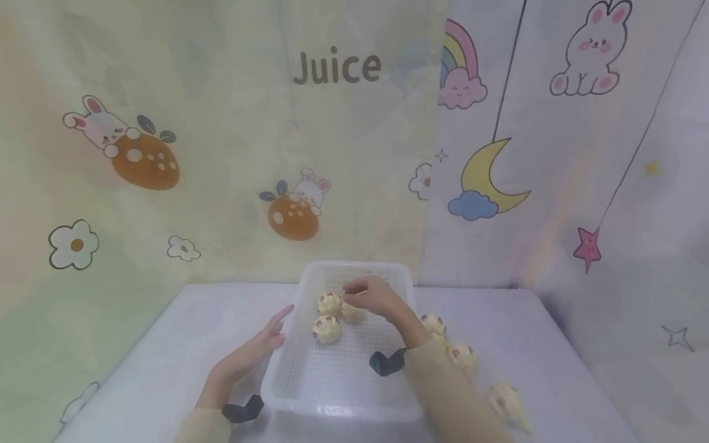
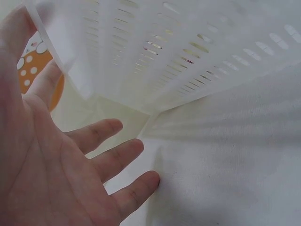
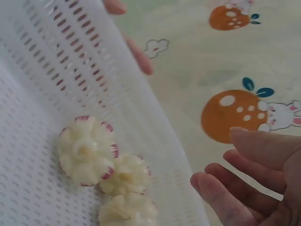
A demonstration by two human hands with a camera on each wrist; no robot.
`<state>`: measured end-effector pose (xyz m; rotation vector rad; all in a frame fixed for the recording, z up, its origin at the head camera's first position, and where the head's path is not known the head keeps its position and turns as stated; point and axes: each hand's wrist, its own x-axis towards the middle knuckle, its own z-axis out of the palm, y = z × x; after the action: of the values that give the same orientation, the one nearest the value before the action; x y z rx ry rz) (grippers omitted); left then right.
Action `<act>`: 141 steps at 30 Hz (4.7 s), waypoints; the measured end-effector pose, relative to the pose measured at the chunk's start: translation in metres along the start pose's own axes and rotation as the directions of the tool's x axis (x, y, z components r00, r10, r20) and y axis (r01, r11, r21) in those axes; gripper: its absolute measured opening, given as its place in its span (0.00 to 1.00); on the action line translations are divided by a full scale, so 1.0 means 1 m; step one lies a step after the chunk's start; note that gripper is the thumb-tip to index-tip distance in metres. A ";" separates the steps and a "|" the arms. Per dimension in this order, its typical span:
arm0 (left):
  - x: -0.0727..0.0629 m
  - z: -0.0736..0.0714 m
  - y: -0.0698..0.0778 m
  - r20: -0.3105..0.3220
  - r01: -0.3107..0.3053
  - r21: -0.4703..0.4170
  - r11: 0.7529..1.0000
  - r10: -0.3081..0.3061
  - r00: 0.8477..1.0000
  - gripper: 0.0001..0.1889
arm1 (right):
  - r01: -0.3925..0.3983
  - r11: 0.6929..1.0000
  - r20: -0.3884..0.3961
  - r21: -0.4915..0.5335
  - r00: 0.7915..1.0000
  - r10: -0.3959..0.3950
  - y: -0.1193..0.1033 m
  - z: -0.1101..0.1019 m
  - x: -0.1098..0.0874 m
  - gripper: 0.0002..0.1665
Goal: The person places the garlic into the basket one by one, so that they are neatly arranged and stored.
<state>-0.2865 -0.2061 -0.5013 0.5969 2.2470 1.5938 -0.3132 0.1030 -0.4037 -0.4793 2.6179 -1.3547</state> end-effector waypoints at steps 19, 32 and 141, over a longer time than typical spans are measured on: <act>-0.001 -0.001 -0.003 -0.009 0.000 0.028 1.000 0.000 1.000 0.33 | -0.058 0.998 -0.295 -0.009 0.954 0.053 0.062 -0.091 -0.119 0.33; 0.002 0.001 -0.008 0.000 -0.007 -0.007 1.000 0.007 1.000 0.33 | -0.135 0.972 -0.298 -0.194 0.952 0.073 0.080 -0.104 -0.138 0.31; 0.005 0.004 -0.002 -0.035 0.019 0.018 1.000 -0.018 0.999 0.34 | -0.099 0.950 -0.161 -0.296 0.986 0.052 0.124 -0.117 -0.138 0.31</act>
<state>-0.2889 -0.2013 -0.5045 0.5556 2.2876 1.5887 -0.2430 0.3077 -0.4381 -0.3189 2.9528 -1.0050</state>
